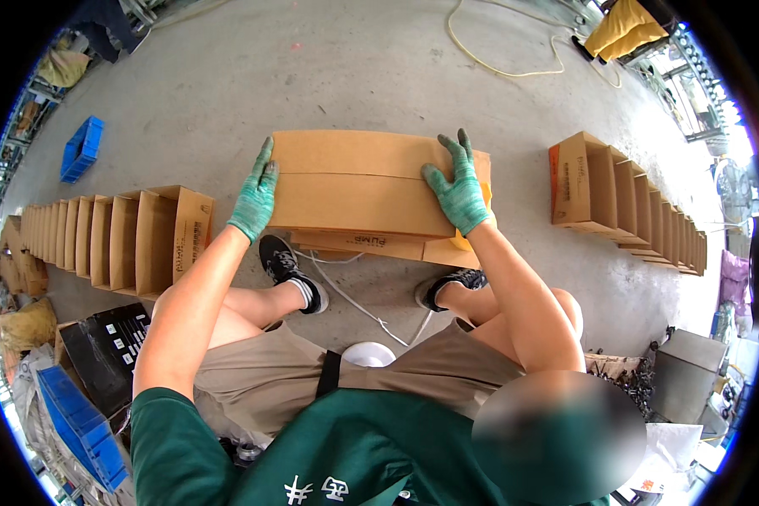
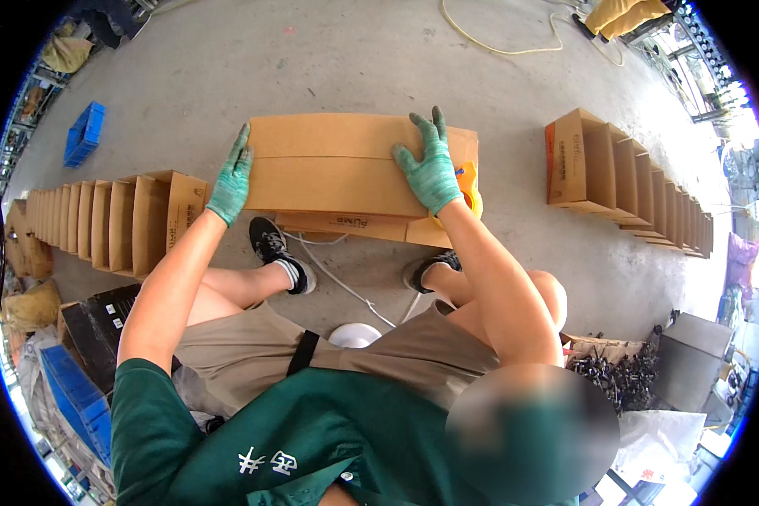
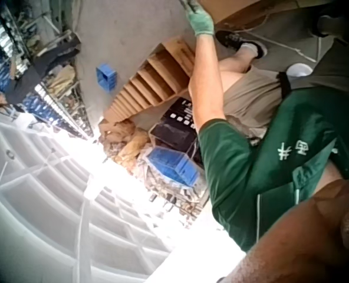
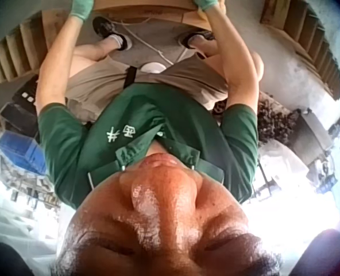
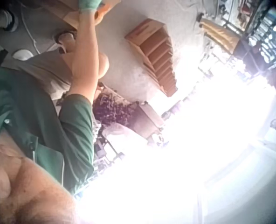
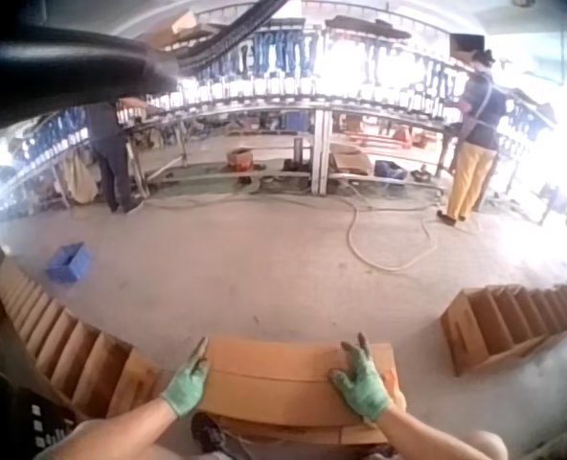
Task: The person sits on the floor and repeatedly assembles and seals cardboard boxes. They fold the flaps of each box and use a handheld tape dispenser to apply packing tape to the seams. The person handles the boxes one at a time, moving the sealed units to a stack nearby.
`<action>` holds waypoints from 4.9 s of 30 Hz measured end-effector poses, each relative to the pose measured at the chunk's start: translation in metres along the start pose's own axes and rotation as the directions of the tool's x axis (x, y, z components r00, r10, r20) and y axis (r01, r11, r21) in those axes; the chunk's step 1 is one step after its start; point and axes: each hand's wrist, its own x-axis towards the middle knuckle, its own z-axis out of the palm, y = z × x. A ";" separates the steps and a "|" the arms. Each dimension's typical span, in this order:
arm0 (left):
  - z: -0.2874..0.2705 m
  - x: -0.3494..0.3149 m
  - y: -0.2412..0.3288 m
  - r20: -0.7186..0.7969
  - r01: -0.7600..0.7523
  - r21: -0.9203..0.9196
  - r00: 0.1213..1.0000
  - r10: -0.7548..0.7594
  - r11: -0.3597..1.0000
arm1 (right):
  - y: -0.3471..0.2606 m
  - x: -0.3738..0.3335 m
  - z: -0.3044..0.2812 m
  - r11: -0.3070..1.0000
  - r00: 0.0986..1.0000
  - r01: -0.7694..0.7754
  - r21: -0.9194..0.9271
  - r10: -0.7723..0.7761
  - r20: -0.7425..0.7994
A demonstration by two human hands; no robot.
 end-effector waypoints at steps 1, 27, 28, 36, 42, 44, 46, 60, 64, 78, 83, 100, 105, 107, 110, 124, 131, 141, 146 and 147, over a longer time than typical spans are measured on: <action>0.000 0.001 -0.002 0.007 -0.041 0.004 0.999 0.041 0.999 | 0.002 0.000 0.000 1.000 1.000 0.008 -0.022 -0.008 -0.005; -0.002 0.000 0.007 0.004 -0.057 0.106 0.998 0.057 0.993 | 0.083 -0.021 -0.001 0.616 0.749 -0.567 -0.546 0.662 -0.031; 0.002 0.005 0.006 0.013 -0.083 0.094 0.997 0.082 0.992 | 0.103 -0.014 -0.020 0.695 0.829 -0.492 -0.524 0.558 -0.038; 0.001 0.000 0.008 -0.007 -0.051 0.059 0.999 0.051 0.997 | -0.034 0.046 -0.103 0.815 0.977 0.049 0.577 0.080 -0.196; 0.006 0.002 0.022 0.002 -0.034 0.108 0.999 0.034 0.994 | -0.077 0.048 -0.072 0.859 0.955 -0.039 0.510 -0.118 0.272; 0.005 0.003 0.021 -0.004 -0.030 0.123 1.000 0.031 0.992 | -0.080 0.052 -0.060 0.955 0.888 -0.068 0.289 -0.074 0.453; 0.005 0.001 0.022 -0.017 -0.047 0.156 0.999 0.051 0.987 | -0.074 0.056 -0.047 0.986 0.829 -0.041 0.163 -0.057 0.556; 0.063 -0.029 0.140 0.308 0.539 -0.613 0.836 -0.454 0.577 | -0.044 0.066 -0.070 0.976 0.710 -0.194 0.102 0.068 0.701; 0.089 -0.029 0.144 0.265 0.510 -0.717 0.830 -0.491 0.476 | -0.042 0.065 -0.070 0.971 0.708 -0.217 0.104 0.083 0.701; 0.077 -0.012 0.101 -0.472 0.206 0.205 0.877 -0.088 0.957 | -0.085 0.069 -0.064 0.994 0.665 -0.085 -0.076 0.113 0.738; -0.004 -0.001 0.045 -0.442 0.244 -0.591 0.699 -0.562 0.768 | -0.105 0.071 -0.040 0.995 0.698 -0.085 -0.051 0.096 0.709; -0.003 0.028 -0.006 0.085 0.255 -0.967 0.423 -0.902 0.029 | -0.115 0.070 -0.013 0.984 0.735 -0.038 -0.173 0.145 0.662; 0.005 0.007 0.015 -0.004 0.064 -0.049 0.998 -0.064 0.997 | -0.121 0.070 -0.015 0.979 0.695 -0.082 -0.184 0.189 0.694; 0.012 0.012 0.023 0.053 0.107 -0.103 0.993 -0.101 0.989 | -0.125 0.071 -0.021 0.969 0.651 -0.093 -0.229 0.233 0.723; 0.011 0.018 0.006 0.101 0.157 -0.159 0.985 -0.142 0.975 | -0.131 0.074 -0.049 0.949 0.626 -0.147 -0.278 0.307 0.717; 0.007 0.009 0.027 0.030 0.143 -0.063 0.990 -0.141 0.988 | -0.041 0.056 -0.197 0.601 0.632 -0.122 -0.790 0.661 0.406; 0.019 0.019 0.057 -0.070 0.137 0.766 0.989 -0.130 0.628 | -0.030 0.050 -0.121 0.764 0.647 -0.018 -0.645 0.501 0.576; 0.184 0.060 0.163 0.684 -0.775 0.433 0.616 0.392 0.460 | -0.046 0.036 -0.100 0.669 0.689 0.132 -0.732 0.469 0.553; 0.202 0.069 0.198 0.861 -0.848 0.403 0.479 0.173 0.343 | -0.021 0.000 -0.110 0.782 0.725 0.112 -0.613 0.357 0.588; 0.207 0.069 0.201 0.872 -0.854 0.394 0.465 0.157 0.340 | 0.000 -0.006 -0.106 0.688 0.684 0.170 -0.705 0.432 0.587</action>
